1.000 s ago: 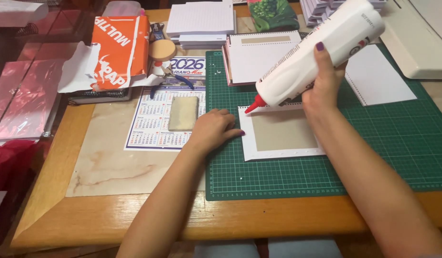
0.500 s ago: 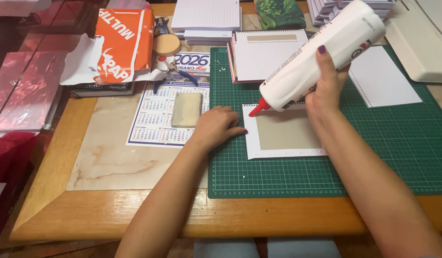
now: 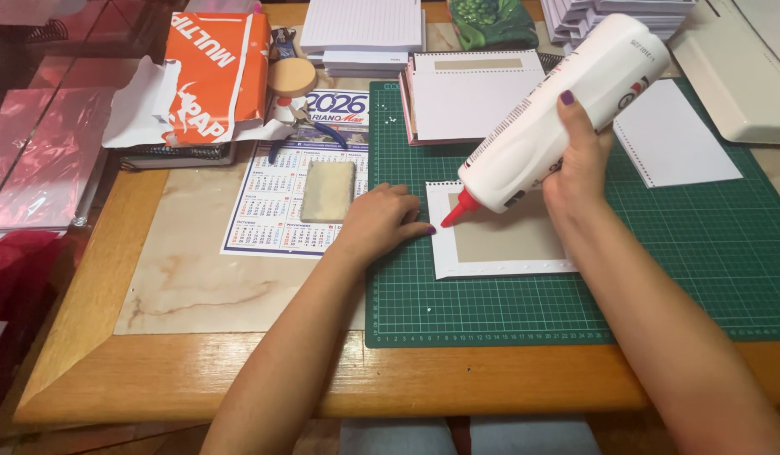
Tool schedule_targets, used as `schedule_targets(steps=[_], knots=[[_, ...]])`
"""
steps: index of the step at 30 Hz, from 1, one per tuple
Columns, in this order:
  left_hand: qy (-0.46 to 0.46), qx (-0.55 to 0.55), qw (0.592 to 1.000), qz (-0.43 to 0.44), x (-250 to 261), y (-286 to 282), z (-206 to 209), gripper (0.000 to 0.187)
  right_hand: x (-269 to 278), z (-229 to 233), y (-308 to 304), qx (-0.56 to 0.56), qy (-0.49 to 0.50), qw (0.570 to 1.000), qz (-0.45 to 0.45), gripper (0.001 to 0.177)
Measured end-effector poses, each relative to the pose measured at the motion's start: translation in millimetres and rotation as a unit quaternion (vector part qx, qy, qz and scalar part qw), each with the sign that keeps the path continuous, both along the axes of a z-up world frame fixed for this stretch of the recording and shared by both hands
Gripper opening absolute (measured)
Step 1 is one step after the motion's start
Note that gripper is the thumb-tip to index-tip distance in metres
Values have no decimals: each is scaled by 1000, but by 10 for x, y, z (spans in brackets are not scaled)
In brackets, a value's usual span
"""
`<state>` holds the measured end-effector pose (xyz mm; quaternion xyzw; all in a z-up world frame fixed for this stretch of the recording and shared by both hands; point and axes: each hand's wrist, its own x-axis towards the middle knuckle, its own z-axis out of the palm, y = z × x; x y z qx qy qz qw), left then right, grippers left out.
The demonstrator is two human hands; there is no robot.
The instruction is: Assemble a notebook by applying glue to a cardboard cover and attaching paper sheets.
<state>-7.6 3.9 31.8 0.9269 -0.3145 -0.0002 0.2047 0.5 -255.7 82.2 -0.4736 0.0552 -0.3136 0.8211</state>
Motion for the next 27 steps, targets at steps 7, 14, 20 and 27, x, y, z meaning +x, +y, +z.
schedule_targets(steps=[7,14,20,27], knots=[[18,-5,1000,16,-73,-19,150,31,-130,7,21,-46,11,998,30,70],[10,-2,1000,22,-101,-24,191,30,-318,102,89,-39,26,998,32,66],[-1,2,1000,19,-95,-27,193,28,-385,100,61,-68,35,996,47,65],[-5,-3,1000,13,-112,-14,222,28,-372,140,43,-74,20,995,62,71]])
